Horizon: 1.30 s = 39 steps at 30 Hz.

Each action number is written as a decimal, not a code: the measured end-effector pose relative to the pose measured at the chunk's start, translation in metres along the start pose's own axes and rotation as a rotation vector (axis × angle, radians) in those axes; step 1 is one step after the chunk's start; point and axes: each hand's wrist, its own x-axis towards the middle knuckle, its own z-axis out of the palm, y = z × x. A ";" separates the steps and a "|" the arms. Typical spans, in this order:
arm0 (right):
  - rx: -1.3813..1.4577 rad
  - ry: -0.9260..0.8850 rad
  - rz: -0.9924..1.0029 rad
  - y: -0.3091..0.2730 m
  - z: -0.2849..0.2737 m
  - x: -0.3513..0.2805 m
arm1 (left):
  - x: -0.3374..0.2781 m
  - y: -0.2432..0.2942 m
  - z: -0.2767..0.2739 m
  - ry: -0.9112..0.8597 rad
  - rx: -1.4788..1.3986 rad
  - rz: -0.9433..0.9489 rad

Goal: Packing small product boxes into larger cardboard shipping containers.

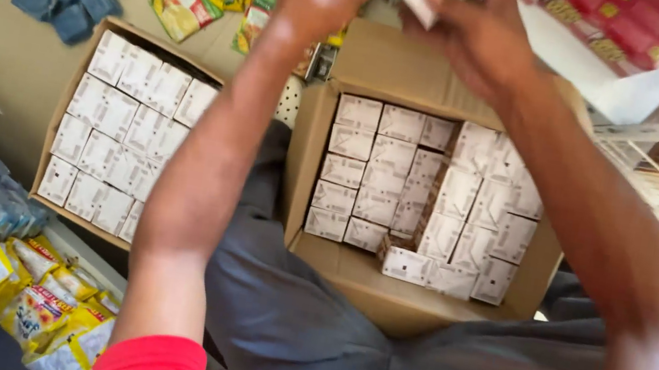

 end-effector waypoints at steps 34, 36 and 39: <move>0.158 0.601 0.594 0.190 -0.059 -0.201 | -0.210 0.132 0.222 0.047 -0.679 -1.337; 0.159 0.605 0.556 0.192 -0.062 -0.198 | -0.207 0.128 0.226 0.080 -0.693 -1.317; 0.149 0.620 0.541 0.195 -0.060 -0.201 | -0.204 0.131 0.221 0.112 -0.784 -1.339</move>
